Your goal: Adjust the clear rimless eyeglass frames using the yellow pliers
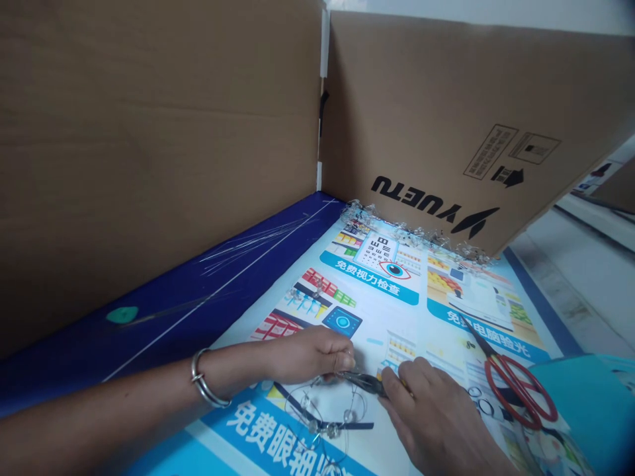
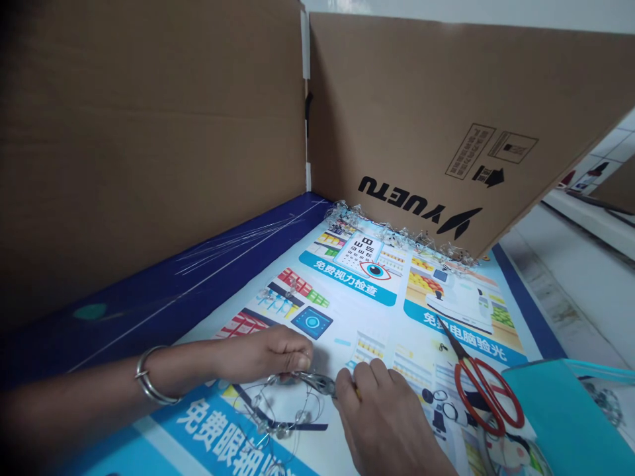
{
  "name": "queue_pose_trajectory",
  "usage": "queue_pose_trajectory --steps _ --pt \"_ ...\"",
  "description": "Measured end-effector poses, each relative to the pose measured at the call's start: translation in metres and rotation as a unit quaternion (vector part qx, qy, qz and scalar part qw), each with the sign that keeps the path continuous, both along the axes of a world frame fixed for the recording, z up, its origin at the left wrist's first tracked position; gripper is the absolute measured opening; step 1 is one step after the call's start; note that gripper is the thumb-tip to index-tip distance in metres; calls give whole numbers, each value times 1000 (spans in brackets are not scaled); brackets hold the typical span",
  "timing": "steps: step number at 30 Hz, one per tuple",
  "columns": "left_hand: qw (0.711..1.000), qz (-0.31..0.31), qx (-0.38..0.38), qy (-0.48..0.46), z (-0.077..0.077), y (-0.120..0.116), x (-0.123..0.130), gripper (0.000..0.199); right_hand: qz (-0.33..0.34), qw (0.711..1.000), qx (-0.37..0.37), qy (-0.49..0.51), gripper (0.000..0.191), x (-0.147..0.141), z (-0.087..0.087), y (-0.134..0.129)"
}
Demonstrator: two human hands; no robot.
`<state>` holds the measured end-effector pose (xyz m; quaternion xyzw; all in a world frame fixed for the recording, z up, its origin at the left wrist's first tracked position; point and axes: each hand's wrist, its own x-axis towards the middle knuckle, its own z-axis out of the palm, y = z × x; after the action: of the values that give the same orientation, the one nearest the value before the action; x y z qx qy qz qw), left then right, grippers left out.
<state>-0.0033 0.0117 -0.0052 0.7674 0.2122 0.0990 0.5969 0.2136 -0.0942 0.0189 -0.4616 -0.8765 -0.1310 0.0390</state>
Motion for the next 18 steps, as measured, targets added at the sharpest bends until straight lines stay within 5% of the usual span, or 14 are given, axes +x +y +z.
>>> queue_pose_trajectory --steps 18 --pt "999 -1 40 31 2 -1 0 41 0 999 -6 54 21 -3 -11 -5"
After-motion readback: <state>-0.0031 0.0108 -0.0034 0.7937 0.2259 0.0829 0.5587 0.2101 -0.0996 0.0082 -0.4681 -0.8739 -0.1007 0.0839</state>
